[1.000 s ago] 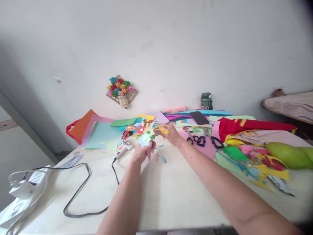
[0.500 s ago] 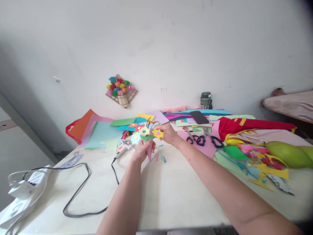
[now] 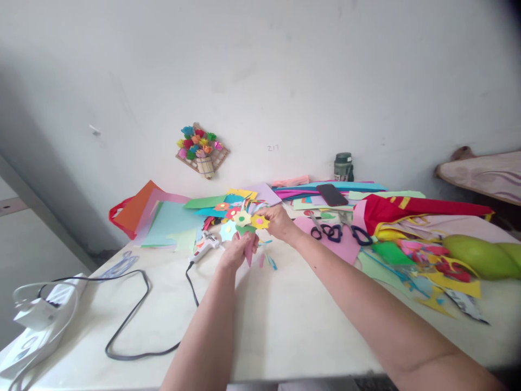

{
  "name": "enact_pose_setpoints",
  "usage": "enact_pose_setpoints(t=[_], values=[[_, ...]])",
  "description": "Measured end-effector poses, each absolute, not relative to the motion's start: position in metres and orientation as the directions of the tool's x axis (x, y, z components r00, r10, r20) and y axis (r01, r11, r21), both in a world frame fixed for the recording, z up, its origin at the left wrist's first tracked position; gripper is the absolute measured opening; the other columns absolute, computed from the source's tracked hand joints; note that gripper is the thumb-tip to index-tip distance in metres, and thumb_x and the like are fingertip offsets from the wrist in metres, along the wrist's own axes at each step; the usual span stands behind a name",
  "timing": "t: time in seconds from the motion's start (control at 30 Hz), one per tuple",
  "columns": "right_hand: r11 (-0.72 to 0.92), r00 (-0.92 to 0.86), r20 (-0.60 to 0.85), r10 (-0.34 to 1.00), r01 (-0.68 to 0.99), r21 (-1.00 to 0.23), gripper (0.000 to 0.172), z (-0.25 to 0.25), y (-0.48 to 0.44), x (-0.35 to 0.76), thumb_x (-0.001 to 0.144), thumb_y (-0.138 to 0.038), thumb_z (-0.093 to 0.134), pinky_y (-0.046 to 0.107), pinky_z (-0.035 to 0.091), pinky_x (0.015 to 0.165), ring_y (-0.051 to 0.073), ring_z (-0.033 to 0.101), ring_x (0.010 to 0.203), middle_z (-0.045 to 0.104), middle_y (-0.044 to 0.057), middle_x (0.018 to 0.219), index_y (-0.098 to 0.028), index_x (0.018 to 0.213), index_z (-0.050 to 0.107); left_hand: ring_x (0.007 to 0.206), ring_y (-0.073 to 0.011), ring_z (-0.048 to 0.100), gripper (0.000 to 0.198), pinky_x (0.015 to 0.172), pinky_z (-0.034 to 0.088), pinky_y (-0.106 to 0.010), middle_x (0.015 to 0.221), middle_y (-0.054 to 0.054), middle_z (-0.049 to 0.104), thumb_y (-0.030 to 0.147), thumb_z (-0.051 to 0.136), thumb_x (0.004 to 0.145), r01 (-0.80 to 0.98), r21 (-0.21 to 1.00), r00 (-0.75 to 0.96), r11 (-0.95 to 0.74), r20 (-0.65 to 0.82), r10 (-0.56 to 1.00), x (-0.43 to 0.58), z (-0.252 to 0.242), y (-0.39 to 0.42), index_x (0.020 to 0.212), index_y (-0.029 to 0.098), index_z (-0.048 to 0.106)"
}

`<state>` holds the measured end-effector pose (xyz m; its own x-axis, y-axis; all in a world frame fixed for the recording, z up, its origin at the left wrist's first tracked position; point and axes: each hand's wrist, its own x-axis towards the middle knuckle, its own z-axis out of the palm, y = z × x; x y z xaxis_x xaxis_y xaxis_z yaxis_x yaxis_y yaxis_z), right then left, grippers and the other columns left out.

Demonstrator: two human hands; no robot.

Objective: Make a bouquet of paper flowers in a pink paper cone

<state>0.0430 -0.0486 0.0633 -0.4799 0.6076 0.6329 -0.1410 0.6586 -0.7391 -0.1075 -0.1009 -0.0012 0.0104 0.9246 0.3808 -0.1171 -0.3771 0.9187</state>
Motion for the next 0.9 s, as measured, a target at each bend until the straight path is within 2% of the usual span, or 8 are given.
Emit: enact_pose_setpoints(t=[0.2, 0.43, 0.77, 0.9], values=[[0.66, -0.515, 0.623, 0.589, -0.139, -0.739, 0.016, 0.062, -0.0426, 0.0419, 0.057, -0.011, 0.063, 0.024, 0.041, 0.052, 0.017, 0.058, 0.061, 0.063, 0.0, 0.059, -0.022, 0.063, 0.072, 0.047, -0.0092, 0.04, 0.048, 0.047, 0.029, -0.025, 0.053, 0.0, 0.048, 0.061, 0.065, 0.064, -0.073, 0.914, 0.018, -0.399, 0.401, 0.916, -0.1069, -0.002, -0.1, 0.059, 0.015, 0.052], [0.624, -0.529, 0.587, 0.612, -0.133, -0.77, 0.019, 0.0644, -0.0422, 0.0432, 0.059, -0.014, 0.058, 0.02, 0.034, 0.041, 0.008, 0.043, 0.039, 0.058, -0.003, 0.049, -0.02, 0.068, 0.074, 0.048, -0.0104, 0.041, 0.048, 0.048, 0.029, -0.026, 0.054, -0.001, 0.049, 0.062, 0.064, 0.064, -0.049, 0.923, 0.01, -0.381, 0.382, 0.924, -0.1087, -0.0042, -0.0984, 0.059, 0.016, 0.054], [0.614, -0.551, 0.596, 0.584, -0.181, -0.768, 0.02, 0.0655, -0.0418, 0.0473, 0.063, -0.013, 0.055, 0.019, 0.033, 0.038, 0.008, 0.044, 0.037, 0.059, -0.003, 0.052, -0.02, 0.069, 0.073, 0.047, -0.0101, 0.039, 0.048, 0.047, 0.031, -0.026, 0.053, 0.0, 0.049, 0.063, 0.066, 0.059, -0.066, 0.923, -0.036, -0.378, 0.376, 0.926, -0.1046, 0.0002, -0.101, 0.061, 0.017, 0.054], [0.575, -0.562, 0.555, 0.613, -0.165, -0.801, 0.016, 0.0628, -0.0436, 0.0439, 0.065, -0.016, 0.057, 0.02, 0.035, 0.04, 0.008, 0.043, 0.036, 0.056, -0.003, 0.049, -0.019, 0.071, 0.072, 0.049, -0.0119, 0.043, 0.039, 0.049, 0.035, -0.027, 0.053, -0.002, 0.051, 0.055, 0.067, 0.061, -0.013, 0.926, -0.105, -0.377, 0.374, 0.921, -0.1072, -0.0014, -0.0988, 0.059, 0.018, 0.055]])
